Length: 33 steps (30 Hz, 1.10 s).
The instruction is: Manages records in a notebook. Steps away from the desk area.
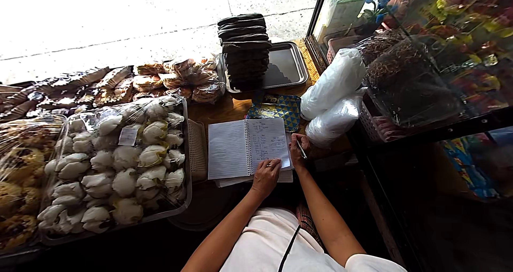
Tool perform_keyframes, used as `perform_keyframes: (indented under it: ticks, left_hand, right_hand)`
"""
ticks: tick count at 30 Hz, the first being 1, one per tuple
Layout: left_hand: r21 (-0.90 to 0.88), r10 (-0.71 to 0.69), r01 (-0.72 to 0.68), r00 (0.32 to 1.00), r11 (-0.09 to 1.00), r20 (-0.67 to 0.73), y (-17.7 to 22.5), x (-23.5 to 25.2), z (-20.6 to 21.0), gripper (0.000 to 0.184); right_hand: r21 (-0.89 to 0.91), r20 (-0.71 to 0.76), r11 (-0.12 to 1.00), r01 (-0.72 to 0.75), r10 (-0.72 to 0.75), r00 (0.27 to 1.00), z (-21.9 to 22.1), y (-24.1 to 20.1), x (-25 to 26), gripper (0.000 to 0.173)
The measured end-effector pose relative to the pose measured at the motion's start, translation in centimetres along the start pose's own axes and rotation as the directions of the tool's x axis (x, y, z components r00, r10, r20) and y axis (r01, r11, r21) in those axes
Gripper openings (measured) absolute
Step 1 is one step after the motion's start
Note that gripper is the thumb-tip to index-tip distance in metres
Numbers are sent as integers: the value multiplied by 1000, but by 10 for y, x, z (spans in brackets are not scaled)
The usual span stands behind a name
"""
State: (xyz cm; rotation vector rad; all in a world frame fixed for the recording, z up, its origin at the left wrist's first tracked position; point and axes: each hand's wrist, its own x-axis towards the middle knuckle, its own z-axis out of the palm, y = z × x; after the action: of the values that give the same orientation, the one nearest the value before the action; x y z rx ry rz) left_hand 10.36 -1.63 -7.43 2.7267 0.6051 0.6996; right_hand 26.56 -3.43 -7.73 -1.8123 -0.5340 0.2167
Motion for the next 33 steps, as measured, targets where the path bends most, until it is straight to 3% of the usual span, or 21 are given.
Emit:
perform_keyframes:
  ticks: [33]
  left_hand:
    - [-5,-2,2,1000,1000,0,0,0,1,23]
  right_hand:
    - [4,6,1000,18,-18,1000,1,3,0,23]
